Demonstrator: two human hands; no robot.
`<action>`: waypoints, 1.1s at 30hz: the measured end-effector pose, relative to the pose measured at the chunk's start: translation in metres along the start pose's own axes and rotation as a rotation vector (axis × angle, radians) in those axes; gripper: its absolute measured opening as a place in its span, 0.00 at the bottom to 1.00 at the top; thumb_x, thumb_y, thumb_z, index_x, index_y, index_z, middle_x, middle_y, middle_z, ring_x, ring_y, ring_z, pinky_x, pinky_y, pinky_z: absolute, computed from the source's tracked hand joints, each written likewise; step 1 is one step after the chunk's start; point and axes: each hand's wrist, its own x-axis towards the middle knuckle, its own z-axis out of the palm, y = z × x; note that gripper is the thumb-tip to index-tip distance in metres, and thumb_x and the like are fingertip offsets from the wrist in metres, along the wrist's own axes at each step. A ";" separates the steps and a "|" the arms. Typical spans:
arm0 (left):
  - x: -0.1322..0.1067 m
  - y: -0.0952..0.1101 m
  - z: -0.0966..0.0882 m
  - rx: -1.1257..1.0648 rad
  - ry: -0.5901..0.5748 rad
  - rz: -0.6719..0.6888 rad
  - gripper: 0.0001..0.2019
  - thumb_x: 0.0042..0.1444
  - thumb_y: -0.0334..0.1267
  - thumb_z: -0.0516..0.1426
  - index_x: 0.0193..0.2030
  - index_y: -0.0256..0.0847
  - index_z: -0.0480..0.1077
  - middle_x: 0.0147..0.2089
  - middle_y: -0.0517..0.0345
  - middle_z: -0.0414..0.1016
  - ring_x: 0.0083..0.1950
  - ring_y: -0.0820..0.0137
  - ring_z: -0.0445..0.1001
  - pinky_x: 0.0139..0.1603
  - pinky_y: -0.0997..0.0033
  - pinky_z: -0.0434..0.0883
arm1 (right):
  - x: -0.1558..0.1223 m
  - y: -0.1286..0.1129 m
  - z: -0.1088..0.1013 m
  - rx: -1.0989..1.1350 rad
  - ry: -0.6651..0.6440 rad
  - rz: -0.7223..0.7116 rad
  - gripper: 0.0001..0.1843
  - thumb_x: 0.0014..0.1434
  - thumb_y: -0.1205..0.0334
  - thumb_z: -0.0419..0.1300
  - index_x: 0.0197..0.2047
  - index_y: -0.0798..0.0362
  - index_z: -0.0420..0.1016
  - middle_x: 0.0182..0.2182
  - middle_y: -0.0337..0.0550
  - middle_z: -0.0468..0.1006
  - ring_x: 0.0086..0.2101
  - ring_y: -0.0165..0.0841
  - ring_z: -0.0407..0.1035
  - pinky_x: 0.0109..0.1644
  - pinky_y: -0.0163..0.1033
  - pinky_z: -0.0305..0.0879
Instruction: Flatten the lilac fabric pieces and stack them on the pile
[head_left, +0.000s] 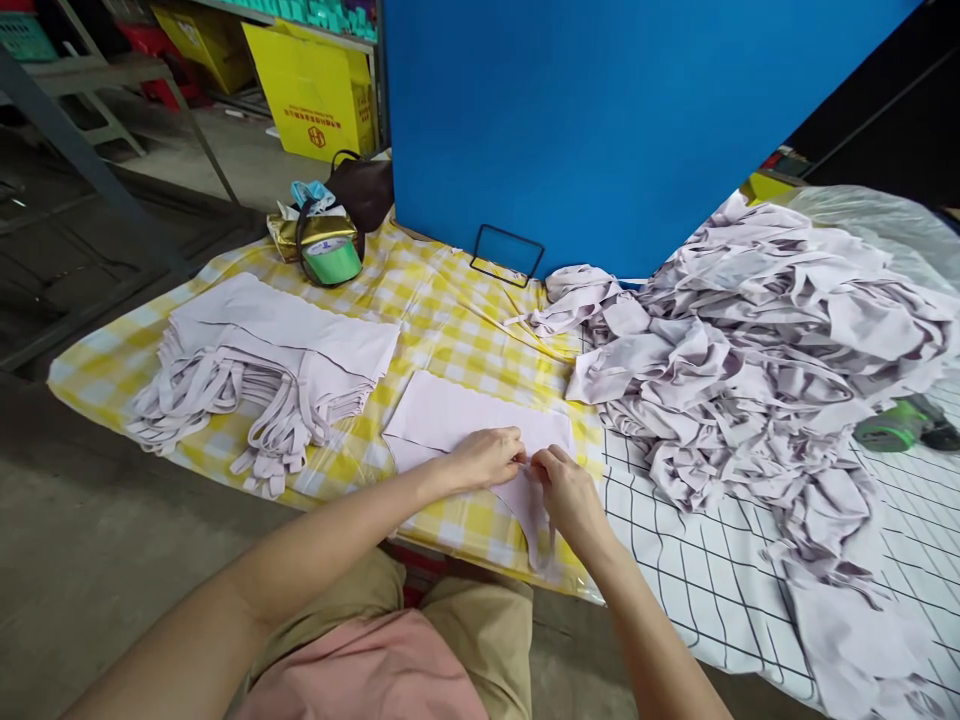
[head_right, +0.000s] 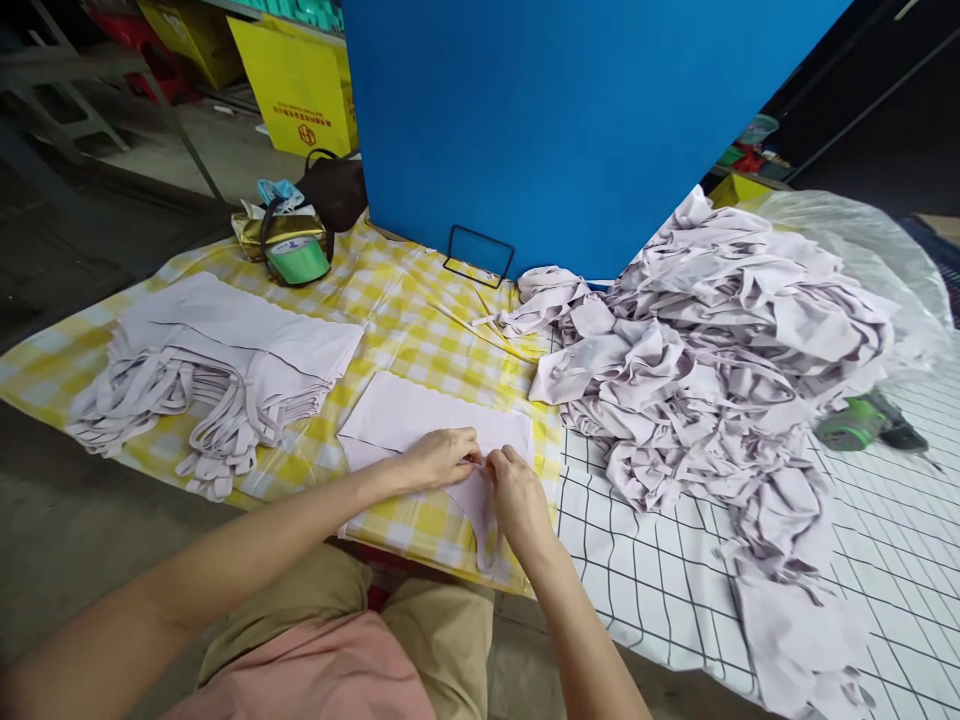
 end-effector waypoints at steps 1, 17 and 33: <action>0.001 0.000 0.000 -0.011 0.002 -0.009 0.08 0.53 0.32 0.52 0.37 0.39 0.72 0.38 0.57 0.70 0.38 0.69 0.71 0.37 0.74 0.66 | 0.001 0.000 0.000 -0.011 -0.006 -0.008 0.12 0.58 0.73 0.48 0.28 0.53 0.68 0.26 0.40 0.68 0.24 0.29 0.62 0.26 0.33 0.50; 0.002 -0.008 0.006 -0.032 0.009 -0.002 0.08 0.54 0.32 0.52 0.37 0.39 0.73 0.37 0.57 0.70 0.38 0.69 0.71 0.38 0.74 0.65 | 0.009 -0.002 -0.004 -0.136 -0.059 -0.091 0.13 0.56 0.77 0.47 0.28 0.53 0.67 0.25 0.40 0.67 0.25 0.30 0.63 0.27 0.34 0.50; 0.000 -0.005 0.013 -0.010 0.061 -0.023 0.05 0.53 0.33 0.54 0.33 0.36 0.70 0.36 0.56 0.71 0.38 0.69 0.70 0.39 0.74 0.65 | 0.003 -0.007 0.004 -0.189 0.018 -0.150 0.14 0.57 0.78 0.45 0.29 0.53 0.65 0.27 0.41 0.66 0.28 0.32 0.63 0.30 0.34 0.54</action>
